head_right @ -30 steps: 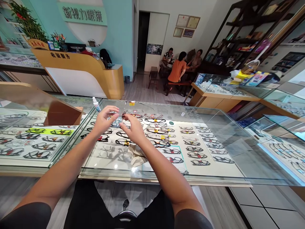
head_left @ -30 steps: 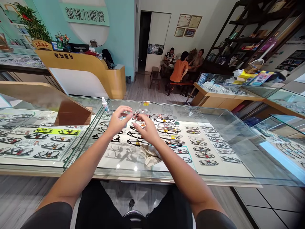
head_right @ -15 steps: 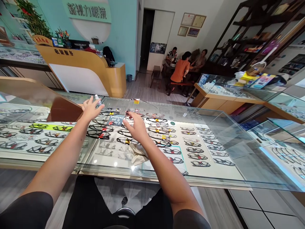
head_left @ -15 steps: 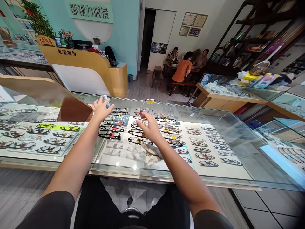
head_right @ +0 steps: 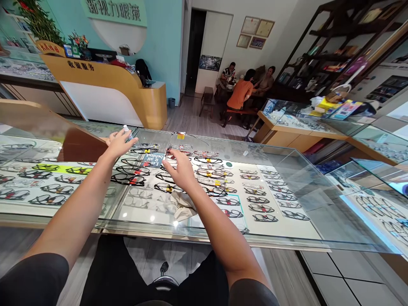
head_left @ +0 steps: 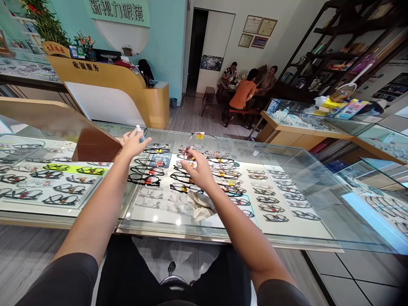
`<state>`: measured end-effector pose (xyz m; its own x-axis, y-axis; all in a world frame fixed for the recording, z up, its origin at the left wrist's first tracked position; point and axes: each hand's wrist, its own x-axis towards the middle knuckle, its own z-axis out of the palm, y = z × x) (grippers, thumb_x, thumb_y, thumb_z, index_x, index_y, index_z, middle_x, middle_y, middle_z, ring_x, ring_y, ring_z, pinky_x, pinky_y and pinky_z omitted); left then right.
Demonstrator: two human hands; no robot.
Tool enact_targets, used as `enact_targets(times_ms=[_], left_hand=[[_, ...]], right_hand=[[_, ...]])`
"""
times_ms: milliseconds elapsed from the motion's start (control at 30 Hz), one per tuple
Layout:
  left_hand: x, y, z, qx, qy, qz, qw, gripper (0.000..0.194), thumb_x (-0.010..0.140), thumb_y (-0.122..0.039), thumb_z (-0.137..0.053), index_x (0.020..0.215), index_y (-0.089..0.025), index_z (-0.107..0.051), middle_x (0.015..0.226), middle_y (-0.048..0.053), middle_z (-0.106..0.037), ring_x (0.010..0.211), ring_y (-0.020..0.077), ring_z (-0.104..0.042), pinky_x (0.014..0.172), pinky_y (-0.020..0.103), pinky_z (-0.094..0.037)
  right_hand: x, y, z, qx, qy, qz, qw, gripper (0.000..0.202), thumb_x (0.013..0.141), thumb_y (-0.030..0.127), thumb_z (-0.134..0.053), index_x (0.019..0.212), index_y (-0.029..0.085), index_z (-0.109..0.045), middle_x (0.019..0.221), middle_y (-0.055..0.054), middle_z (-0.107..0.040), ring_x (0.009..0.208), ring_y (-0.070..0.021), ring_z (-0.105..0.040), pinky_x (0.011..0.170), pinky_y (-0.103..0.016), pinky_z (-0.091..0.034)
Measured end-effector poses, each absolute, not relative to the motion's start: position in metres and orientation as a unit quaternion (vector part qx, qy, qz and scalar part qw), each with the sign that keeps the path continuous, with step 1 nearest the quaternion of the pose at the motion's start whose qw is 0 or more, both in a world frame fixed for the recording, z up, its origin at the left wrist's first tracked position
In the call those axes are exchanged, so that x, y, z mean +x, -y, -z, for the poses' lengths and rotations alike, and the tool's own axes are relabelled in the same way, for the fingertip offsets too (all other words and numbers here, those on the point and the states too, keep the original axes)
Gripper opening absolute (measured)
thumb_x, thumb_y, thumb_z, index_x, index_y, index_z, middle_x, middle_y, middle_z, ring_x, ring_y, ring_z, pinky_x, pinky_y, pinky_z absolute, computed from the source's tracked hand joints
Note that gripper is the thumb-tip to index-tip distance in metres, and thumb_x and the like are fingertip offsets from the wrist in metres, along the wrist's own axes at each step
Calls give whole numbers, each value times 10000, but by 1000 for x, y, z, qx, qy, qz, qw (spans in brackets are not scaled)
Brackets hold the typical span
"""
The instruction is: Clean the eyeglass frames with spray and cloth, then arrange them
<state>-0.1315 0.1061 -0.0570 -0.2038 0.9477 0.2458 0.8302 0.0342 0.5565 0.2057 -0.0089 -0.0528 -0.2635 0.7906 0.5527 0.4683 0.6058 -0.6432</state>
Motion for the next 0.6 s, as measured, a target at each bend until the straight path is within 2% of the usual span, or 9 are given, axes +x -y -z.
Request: enact_targets(times_ms=[133,267,400,600], left_hand=[[-130,-105,56,630,-705,-312,96,768,923,-712,-657,1557,-287,-737,1865,169,-421,1658,567,-263,1329,846,-163],[-129,-102,53,632,-714,-288,90,831,966,-756,-552,1624,-267,-686,1874,177,-395,1692,530,-234,1351,805,-161],[-127,-96,47,630,-717,-288,74,871,964,-736,-561,1666,-228,-647,1864,201,-395,1699,517,-244,1360,755,-207],[-111,-76,25,645,-657,-389,-25,782,990,-596,-619,1689,-245,-614,1811,183,-435,1681,480,-330,1378,669,-263]], right_hand=[[206,9,51,-411,773,-182,448,448,1093,509,-653,1439,228,-704,1373,-153,-803,1179,-313,-752,1088,-487,-600],[207,9,49,-408,771,-191,451,449,1084,495,-650,1434,219,-700,1356,-150,-806,1160,-309,-750,1090,-486,-594],[207,9,48,-406,767,-195,457,447,1073,486,-652,1414,202,-707,1321,-155,-810,1136,-310,-748,1073,-487,-595],[211,3,48,-407,758,-181,476,437,1067,504,-653,1396,223,-717,1285,-141,-819,1116,-309,-754,1044,-489,-618]])
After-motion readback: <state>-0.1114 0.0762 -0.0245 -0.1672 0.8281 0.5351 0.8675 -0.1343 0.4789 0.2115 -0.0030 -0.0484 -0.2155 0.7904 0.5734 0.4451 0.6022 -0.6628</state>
